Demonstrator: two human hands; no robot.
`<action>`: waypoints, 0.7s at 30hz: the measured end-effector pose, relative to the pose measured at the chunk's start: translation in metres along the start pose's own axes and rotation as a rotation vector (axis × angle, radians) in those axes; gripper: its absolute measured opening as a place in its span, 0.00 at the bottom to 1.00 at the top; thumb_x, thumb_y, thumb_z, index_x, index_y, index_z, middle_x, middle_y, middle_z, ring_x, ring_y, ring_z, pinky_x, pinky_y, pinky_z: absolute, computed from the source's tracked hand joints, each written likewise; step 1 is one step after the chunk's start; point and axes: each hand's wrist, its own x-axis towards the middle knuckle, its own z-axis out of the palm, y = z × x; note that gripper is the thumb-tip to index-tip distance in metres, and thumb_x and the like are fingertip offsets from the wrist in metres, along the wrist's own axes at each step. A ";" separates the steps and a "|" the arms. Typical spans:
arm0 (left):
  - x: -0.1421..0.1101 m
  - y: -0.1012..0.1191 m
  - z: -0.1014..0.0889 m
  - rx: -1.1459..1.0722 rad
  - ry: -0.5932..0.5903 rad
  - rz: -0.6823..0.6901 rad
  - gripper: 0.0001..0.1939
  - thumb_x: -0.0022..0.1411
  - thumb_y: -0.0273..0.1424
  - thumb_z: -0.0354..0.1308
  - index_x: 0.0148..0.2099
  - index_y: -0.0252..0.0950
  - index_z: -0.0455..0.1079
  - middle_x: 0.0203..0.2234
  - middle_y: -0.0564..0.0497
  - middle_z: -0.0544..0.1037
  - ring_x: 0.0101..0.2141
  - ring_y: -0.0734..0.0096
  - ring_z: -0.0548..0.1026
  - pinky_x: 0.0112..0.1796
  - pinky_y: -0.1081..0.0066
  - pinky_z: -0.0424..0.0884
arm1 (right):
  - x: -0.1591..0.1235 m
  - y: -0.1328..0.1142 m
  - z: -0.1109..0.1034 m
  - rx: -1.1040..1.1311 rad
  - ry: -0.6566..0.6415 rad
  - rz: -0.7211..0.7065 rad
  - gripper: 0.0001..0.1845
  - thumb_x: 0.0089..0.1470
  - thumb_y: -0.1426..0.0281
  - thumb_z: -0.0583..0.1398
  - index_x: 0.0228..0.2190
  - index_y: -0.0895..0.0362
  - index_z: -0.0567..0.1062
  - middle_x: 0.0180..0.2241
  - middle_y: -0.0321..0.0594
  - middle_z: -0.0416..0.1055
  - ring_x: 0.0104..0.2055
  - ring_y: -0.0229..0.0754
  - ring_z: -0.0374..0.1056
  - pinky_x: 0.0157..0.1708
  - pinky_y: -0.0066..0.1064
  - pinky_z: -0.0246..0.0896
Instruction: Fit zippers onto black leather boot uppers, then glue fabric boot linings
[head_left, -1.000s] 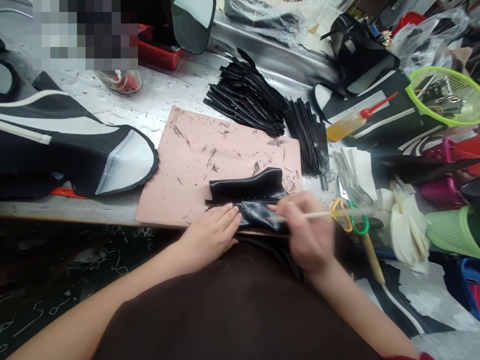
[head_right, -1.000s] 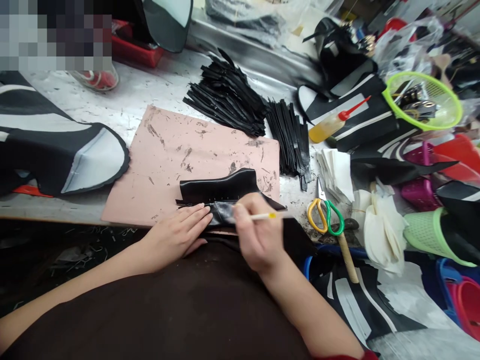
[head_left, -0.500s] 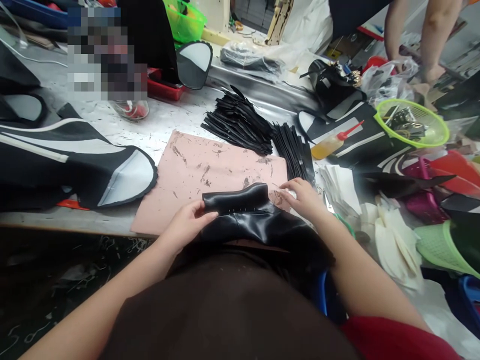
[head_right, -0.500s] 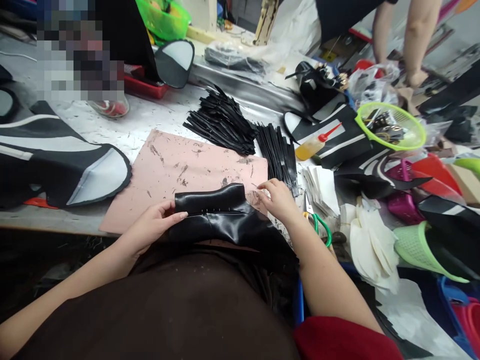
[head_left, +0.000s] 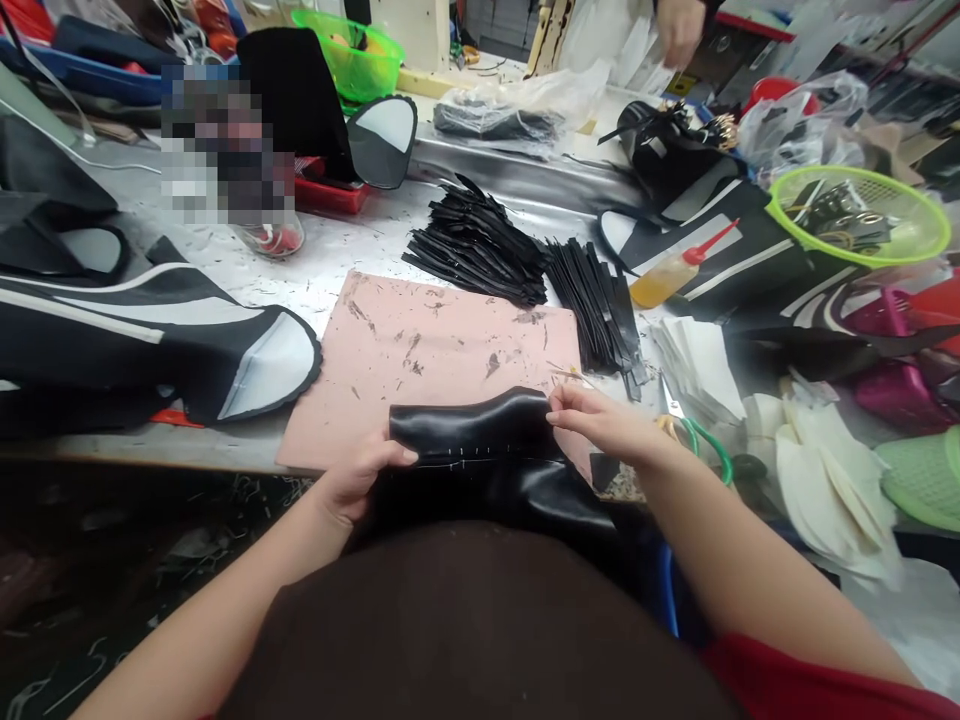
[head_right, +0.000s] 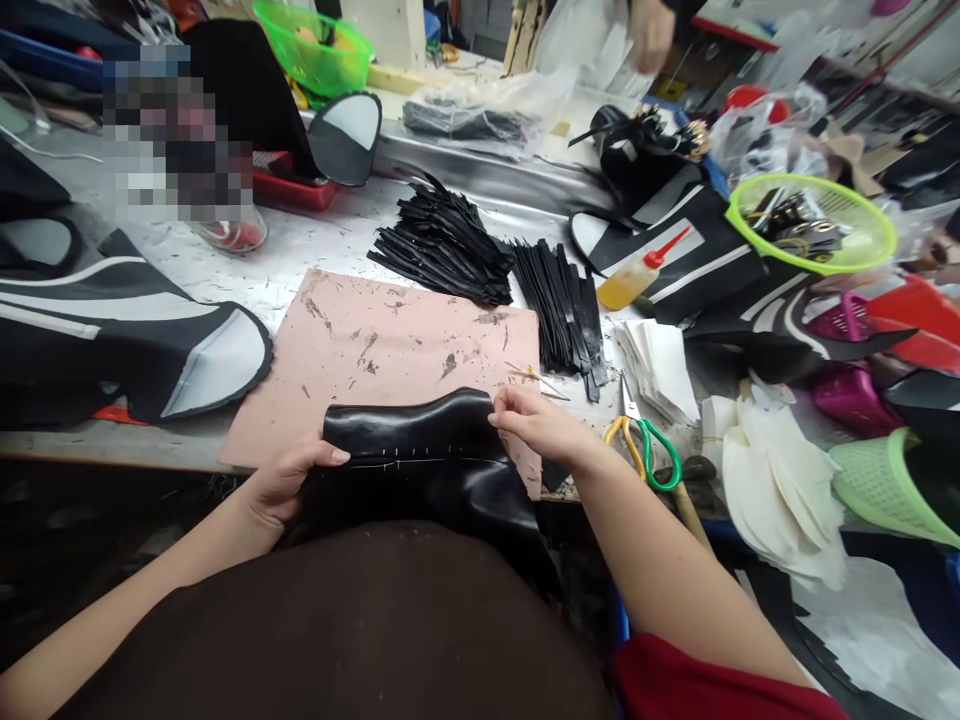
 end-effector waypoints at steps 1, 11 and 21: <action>-0.001 0.000 0.000 0.003 0.010 -0.009 0.23 0.42 0.26 0.53 0.45 0.32 0.69 0.33 0.45 0.79 0.35 0.58 0.76 0.36 0.62 0.73 | -0.002 -0.001 0.001 -0.035 -0.006 -0.004 0.08 0.44 0.66 0.55 0.20 0.55 0.63 0.20 0.30 0.60 0.25 0.35 0.57 0.27 0.29 0.55; -0.011 0.001 0.003 -0.094 0.054 -0.100 0.22 0.38 0.25 0.58 0.42 0.33 0.70 0.33 0.48 0.78 0.37 0.60 0.75 0.39 0.68 0.71 | -0.008 -0.008 0.001 0.018 -0.347 0.098 0.12 0.42 0.64 0.62 0.29 0.57 0.72 0.31 0.38 0.71 0.37 0.44 0.67 0.39 0.35 0.61; -0.018 0.000 0.006 -0.247 0.042 -0.155 0.20 0.39 0.24 0.59 0.39 0.32 0.72 0.33 0.47 0.78 0.37 0.58 0.75 0.38 0.67 0.71 | -0.026 0.000 0.013 0.574 -0.358 0.103 0.23 0.38 0.66 0.64 0.41 0.57 0.73 0.37 0.37 0.74 0.41 0.43 0.67 0.46 0.35 0.58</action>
